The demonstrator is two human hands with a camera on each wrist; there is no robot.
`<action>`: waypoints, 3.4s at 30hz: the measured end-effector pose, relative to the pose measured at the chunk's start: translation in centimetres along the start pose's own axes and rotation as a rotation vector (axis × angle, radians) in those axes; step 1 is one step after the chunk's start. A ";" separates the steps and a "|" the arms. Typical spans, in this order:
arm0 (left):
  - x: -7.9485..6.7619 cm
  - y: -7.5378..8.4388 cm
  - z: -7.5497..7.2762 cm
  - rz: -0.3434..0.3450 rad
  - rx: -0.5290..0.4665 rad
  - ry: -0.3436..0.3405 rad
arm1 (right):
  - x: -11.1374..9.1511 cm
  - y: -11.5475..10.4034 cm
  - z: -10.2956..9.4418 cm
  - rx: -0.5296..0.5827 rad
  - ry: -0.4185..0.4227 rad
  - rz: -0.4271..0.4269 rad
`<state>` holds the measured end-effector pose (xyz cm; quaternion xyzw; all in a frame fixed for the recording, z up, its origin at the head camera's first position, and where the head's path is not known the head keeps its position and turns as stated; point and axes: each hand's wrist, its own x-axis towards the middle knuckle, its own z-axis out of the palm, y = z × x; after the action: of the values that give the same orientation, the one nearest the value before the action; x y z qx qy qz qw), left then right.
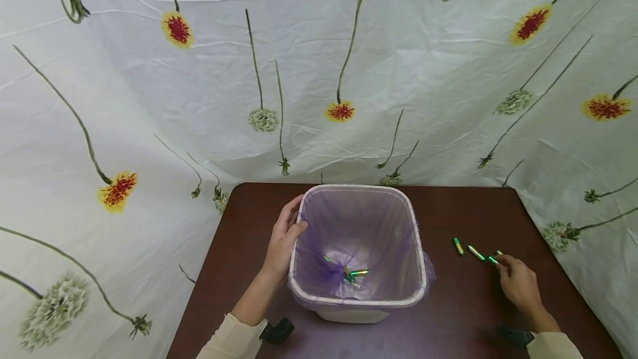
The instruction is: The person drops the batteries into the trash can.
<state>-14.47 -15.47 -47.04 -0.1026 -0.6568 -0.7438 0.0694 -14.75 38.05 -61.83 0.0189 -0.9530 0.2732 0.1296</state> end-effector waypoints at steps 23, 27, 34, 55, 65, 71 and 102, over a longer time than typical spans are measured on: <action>0.0 0.0 0.0 -0.001 -0.032 -0.008 | 2.4 -3.9 -1.5 0.093 -0.045 -0.065; 0.0 0.1 0.0 -0.009 -0.032 -0.009 | 3.1 -4.9 -1.7 0.092 -0.017 -0.103; 0.0 0.1 0.0 -0.015 -0.034 -0.005 | 4.3 -7.0 -2.0 0.119 -0.036 -0.160; 0.0 0.0 0.0 0.002 -0.032 -0.012 | 7.1 -12.4 -3.6 0.157 -0.040 -0.362; 0.1 -0.1 0.0 0.007 -0.041 -0.017 | 7.9 -14.3 -4.4 0.148 -0.066 -0.444; 0.0 -0.1 -0.1 0.008 -0.036 -0.015 | 8.3 -15.1 -4.8 0.145 -0.091 -0.455; 0.2 -0.1 0.0 0.002 -0.018 -0.005 | 10.3 -17.2 -6.8 0.119 -0.088 -0.512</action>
<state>-14.65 -15.49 -47.14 -0.1058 -0.6502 -0.7493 0.0676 -21.27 27.33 -44.78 0.2788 -0.9041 0.2862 0.1517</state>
